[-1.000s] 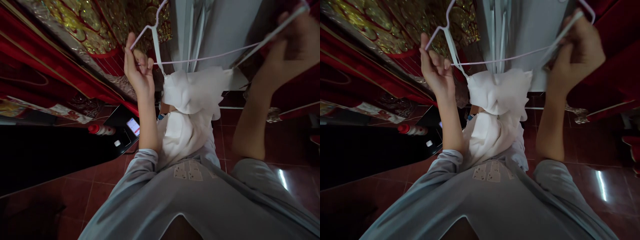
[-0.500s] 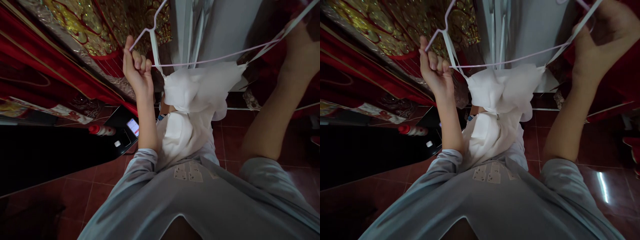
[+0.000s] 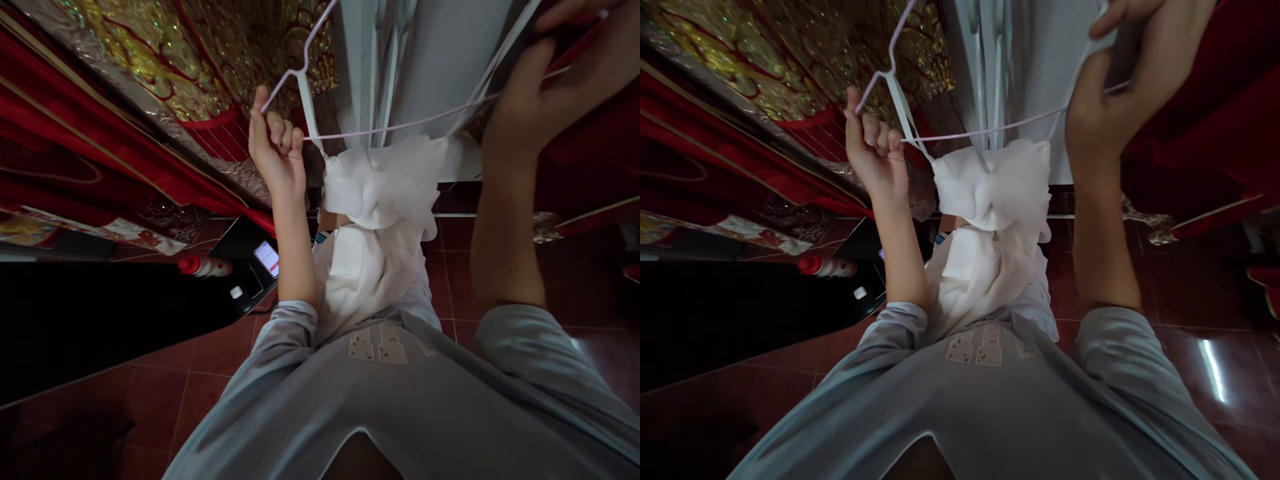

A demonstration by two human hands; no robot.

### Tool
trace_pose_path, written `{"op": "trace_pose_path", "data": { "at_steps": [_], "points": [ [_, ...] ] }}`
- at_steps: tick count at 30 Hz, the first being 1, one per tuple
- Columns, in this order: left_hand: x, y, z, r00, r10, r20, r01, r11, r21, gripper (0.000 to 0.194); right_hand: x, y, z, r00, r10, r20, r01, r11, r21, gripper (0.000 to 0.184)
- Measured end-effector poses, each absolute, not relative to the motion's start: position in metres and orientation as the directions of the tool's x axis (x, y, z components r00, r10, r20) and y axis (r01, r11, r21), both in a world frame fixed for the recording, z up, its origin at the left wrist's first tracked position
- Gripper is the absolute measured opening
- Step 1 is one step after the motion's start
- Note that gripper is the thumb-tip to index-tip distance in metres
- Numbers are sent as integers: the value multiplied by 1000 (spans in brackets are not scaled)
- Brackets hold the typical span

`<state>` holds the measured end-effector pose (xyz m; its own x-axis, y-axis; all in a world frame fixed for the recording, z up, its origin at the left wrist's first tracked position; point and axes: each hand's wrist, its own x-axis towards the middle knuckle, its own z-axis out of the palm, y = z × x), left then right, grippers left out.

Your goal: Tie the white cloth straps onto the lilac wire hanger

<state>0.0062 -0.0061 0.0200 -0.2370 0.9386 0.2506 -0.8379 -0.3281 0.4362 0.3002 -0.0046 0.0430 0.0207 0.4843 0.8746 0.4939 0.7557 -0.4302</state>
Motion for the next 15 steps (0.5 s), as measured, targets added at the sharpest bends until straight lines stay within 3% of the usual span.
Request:
{"op": "trace_pose_path", "data": {
  "at_steps": [2,3,8,11,15],
  "points": [
    [6,-3,18,-261,930,259,-809,-357,468,36,283,-16,37,-46,246,968,596,785,-171,25],
    [6,-2,17,-269,927,260,-794,-366,485,36,274,-22,34,-122,230,966,632,769,-103,26],
    [-4,7,12,-279,943,183,-681,-328,655,35,242,-42,21,-331,637,696,684,671,-287,26],
    [-10,9,5,-307,929,206,-544,-349,763,36,238,-48,17,-317,709,630,746,596,-296,26],
    [-11,-3,-7,-440,790,427,-269,-570,776,24,237,-55,19,-282,775,566,809,509,-294,29]
  ]
}}
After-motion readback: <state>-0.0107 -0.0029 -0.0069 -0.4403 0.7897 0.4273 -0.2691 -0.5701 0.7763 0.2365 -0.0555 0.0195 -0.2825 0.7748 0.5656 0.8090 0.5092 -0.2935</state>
